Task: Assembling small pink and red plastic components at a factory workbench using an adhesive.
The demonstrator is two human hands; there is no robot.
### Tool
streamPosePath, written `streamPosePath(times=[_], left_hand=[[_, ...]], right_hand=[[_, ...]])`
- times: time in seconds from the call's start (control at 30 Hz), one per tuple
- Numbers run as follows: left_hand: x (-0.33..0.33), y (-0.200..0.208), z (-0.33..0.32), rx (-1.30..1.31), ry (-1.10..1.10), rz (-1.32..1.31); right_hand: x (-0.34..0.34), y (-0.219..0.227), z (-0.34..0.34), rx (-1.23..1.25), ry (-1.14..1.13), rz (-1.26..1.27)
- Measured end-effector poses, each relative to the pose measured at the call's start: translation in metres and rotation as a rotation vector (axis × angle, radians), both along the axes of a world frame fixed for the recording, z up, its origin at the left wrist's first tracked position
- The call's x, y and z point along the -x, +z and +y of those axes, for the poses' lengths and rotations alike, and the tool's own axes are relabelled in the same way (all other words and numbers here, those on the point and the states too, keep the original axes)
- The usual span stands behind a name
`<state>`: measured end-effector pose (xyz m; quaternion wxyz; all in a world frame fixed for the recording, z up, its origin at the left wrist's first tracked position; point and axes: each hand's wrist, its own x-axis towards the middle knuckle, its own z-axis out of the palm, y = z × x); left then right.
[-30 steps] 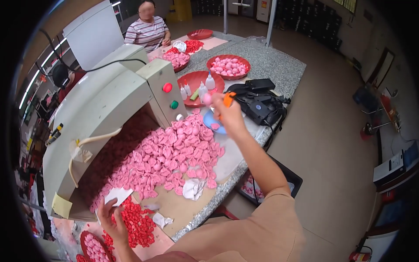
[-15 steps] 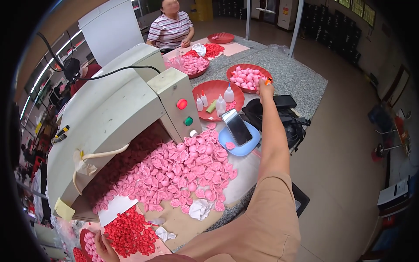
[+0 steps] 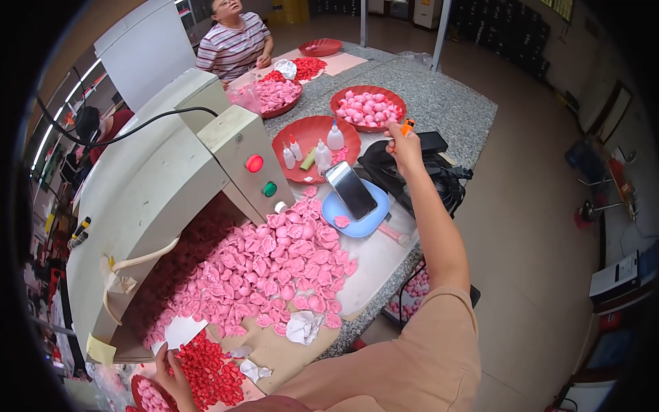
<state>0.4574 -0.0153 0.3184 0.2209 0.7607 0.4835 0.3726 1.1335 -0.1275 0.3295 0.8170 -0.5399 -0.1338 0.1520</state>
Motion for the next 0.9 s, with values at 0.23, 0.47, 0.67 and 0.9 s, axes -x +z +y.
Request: streamPosePath(times=[0.23,0.47,0.67,0.9], left_hand=[[0.002,0.0,-0.016,-0.03,-0.097,0.064],[0.095,-0.055,0.02,-0.134,-0.141,0.186],[0.194,-0.079,0.003,0.114,-0.379,0.249],[0.178,-0.076,-0.024,0.108,-0.464,0.314]], right_hand=[[0.13,-0.005,-0.056,0.138,0.196,-0.118],[0.339,-0.077,-0.034,0.364,0.389,-0.199],[0.524,-0.114,-0.036,0.431,0.794,-0.09],[0.586,-0.086,-0.016,0.336,1.232,-0.283]])
